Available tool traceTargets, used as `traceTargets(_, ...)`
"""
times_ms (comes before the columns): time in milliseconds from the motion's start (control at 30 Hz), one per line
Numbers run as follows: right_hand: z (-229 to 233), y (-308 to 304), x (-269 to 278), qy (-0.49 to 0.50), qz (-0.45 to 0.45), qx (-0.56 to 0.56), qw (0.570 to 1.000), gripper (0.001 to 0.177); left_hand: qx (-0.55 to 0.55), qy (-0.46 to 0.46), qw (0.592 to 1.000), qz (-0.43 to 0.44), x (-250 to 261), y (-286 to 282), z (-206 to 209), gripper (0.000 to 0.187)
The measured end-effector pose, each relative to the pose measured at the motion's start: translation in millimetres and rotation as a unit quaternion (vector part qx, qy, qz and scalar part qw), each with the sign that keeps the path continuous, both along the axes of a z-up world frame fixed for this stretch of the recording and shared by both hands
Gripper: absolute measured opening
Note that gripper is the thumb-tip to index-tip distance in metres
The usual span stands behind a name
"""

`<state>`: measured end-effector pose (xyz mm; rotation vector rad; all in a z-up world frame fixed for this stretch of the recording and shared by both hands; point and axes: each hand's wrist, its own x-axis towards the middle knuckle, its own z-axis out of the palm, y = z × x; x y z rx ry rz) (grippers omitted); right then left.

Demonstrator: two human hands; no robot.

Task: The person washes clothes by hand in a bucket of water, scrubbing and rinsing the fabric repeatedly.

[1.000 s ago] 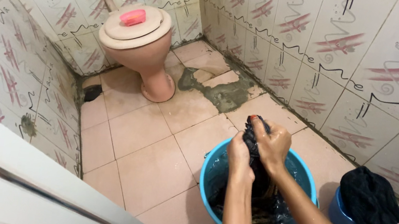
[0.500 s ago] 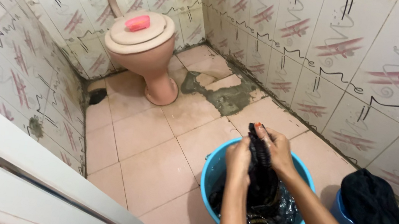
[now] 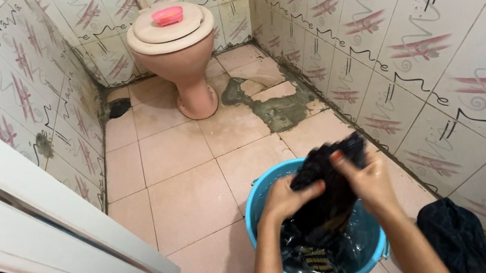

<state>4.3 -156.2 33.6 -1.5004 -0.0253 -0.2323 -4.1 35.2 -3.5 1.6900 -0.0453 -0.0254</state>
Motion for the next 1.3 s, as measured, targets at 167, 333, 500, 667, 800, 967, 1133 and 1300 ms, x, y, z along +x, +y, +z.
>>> traceTargets(167, 11, -7, -10, -0.056, 0.005, 0.101, 0.993, 0.026, -0.036, 0.075, 0.996, 0.034, 10, 6, -50, 0.072)
traceTargets(333, 7, 70, -70, -0.399, -0.132, -0.436, 0.796, 0.044, -0.307, -0.063, 0.949, -0.039, 25, -10, -113, 0.05)
traceTargets(500, 27, 98, -55, -0.189, -0.19, -0.306, 0.914, 0.031, -0.51, 0.052, 0.856, -0.07, 63, -39, -118, 0.038)
traceTargets(667, 26, 85, -19, -0.05, -0.26, -0.255, 0.93, 0.044, -0.364, 0.099, 0.921, 0.099, 43, -46, -66, 0.036)
traceTargets(800, 26, 91, -47, -0.175, -0.134, -0.28, 0.934, 0.03, -0.399, 0.125, 0.904, 0.085, 44, -25, -42, 0.03)
traceTargets(967, 41, 36, -42, -0.237, -0.175, -0.17, 0.94, 0.034, -0.292, -0.079, 0.948, 0.096, 23, -11, 59, 0.028)
traceTargets(1133, 41, -29, -25, -0.24, -0.16, -0.105, 0.952, 0.043, -0.15, -0.17, 0.968, 0.111, -4, -3, 137, 0.041)
traceTargets(1300, 1, -35, -3, 0.021, 0.057, -0.305, 0.95, 0.047, 0.305, -0.021, 0.946, 0.11, 24, -8, 85, 0.042)
